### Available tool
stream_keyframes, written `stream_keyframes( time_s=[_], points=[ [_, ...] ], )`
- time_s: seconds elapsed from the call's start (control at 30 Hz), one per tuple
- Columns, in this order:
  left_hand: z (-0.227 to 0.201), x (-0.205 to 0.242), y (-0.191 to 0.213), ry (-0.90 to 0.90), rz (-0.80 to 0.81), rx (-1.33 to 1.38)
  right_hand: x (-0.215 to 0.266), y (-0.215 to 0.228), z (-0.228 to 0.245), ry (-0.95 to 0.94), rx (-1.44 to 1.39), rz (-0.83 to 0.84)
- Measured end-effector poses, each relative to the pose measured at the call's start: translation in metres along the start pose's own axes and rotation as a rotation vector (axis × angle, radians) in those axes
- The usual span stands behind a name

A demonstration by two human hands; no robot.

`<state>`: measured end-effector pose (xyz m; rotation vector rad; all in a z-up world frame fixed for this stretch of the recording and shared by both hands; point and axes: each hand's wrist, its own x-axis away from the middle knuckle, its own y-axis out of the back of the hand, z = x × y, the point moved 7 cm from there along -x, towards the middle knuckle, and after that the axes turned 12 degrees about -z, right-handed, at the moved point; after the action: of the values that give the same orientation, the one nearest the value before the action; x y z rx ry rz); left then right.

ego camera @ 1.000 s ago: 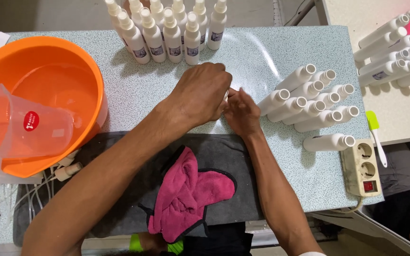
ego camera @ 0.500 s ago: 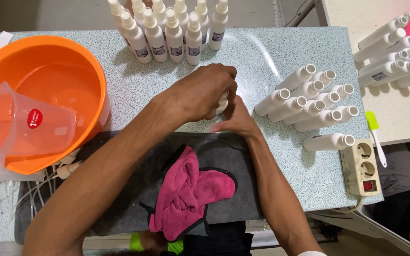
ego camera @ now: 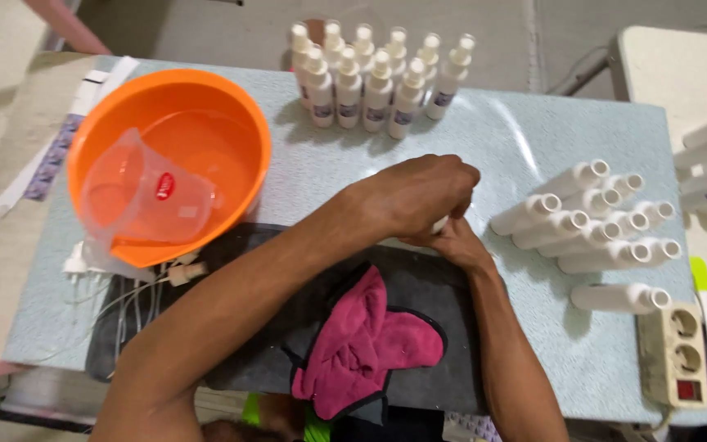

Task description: The person is cleaning small white bottles with a pink cloth and then assembling them by inserting spray nozzles.

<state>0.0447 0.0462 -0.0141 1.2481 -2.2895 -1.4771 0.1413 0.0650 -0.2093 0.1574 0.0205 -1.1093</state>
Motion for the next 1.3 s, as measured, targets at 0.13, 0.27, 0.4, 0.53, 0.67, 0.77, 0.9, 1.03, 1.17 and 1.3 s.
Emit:
stream_keyframes(
  time_s=[0.13, 0.27, 0.4, 0.53, 0.67, 0.77, 0.9, 1.03, 1.17, 1.3],
  points=[
    [0.006, 0.002, 0.006, -0.015, -0.056, -0.077, 0.003, 0.013, -0.020, 0.027, -0.055, -0.125],
    [0.020, 0.005, 0.009, 0.104, -0.151, -0.132, 0.002, 0.016, -0.026, 0.017, -0.007, -0.262],
    [0.015, 0.009, 0.013, 0.149, -0.264, -0.147, 0.002, 0.026, -0.041, -0.152, -0.645, -0.067],
    [0.005, 0.025, 0.016, 0.233, -0.323, -0.071, -0.001, 0.010, -0.026, -0.057, -0.574, -0.021],
    [0.000, 0.027, 0.023, 0.195, -0.466, -0.135, 0.013, 0.007, -0.006, 0.068, -0.457, -0.043],
    [0.007, 0.024, 0.016, 0.260, -0.447, -0.009, 0.014, -0.008, 0.013, 0.157, -0.372, -0.045],
    [0.010, 0.014, -0.002, 0.284, -0.248, 0.215, 0.020, -0.029, 0.035, 0.248, -0.252, -0.051],
    [0.015, 0.008, -0.007, 0.323, -0.087, 0.163, 0.014, -0.034, 0.067, 0.299, -0.153, -0.085],
    [0.021, 0.018, 0.004, 0.489, -0.101, 0.169, 0.005, -0.022, 0.046, 0.108, -0.330, -0.223],
    [0.008, 0.015, 0.010, 0.419, -0.165, 0.020, 0.013, -0.007, 0.003, 0.016, -0.222, -0.370]
  ],
)
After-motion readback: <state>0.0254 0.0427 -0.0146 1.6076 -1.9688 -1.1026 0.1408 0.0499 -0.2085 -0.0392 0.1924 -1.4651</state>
